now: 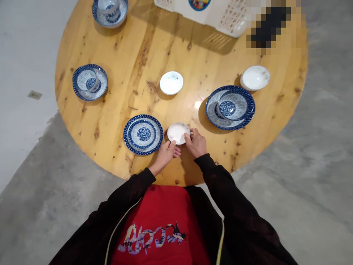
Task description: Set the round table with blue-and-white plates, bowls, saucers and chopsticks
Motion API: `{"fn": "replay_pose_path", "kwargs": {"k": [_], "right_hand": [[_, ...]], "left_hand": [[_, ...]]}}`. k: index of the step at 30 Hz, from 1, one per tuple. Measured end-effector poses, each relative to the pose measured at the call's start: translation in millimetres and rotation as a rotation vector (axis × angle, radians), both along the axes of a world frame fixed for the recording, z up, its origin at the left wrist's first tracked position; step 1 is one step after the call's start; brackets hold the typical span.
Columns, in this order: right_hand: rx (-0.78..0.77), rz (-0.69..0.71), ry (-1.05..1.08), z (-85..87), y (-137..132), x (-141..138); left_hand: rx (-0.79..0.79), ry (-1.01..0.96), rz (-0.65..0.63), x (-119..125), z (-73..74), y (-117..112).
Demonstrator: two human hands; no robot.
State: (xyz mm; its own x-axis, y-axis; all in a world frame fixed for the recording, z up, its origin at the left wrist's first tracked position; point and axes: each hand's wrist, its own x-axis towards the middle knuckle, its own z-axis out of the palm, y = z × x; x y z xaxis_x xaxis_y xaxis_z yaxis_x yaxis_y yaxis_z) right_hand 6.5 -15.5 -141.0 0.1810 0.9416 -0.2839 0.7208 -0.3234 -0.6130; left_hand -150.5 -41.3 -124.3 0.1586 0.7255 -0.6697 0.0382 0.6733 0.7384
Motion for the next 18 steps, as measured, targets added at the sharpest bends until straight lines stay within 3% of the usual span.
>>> {"fn": "replay_pose_path", "kwargs": {"k": [9, 12, 15, 18], "right_hand": [[0.008, 0.018, 0.000, 4.8, -1, 6], [0.047, -0.055, 0.005, 14.4, 6, 12], [0.094, -0.151, 0.110, 23.9, 30, 15], [0.153, -0.166, 0.135, 25.9, 72, 13]], "left_hand": [[-0.008, 0.005, 0.009, 1, 1.0, -1], [-0.008, -0.002, -0.012, -5, 4.5, -9], [-0.025, -0.018, -0.047, -13, 8.9, -24], [-0.029, -0.028, -0.087, -21, 13.4, -39]]}}
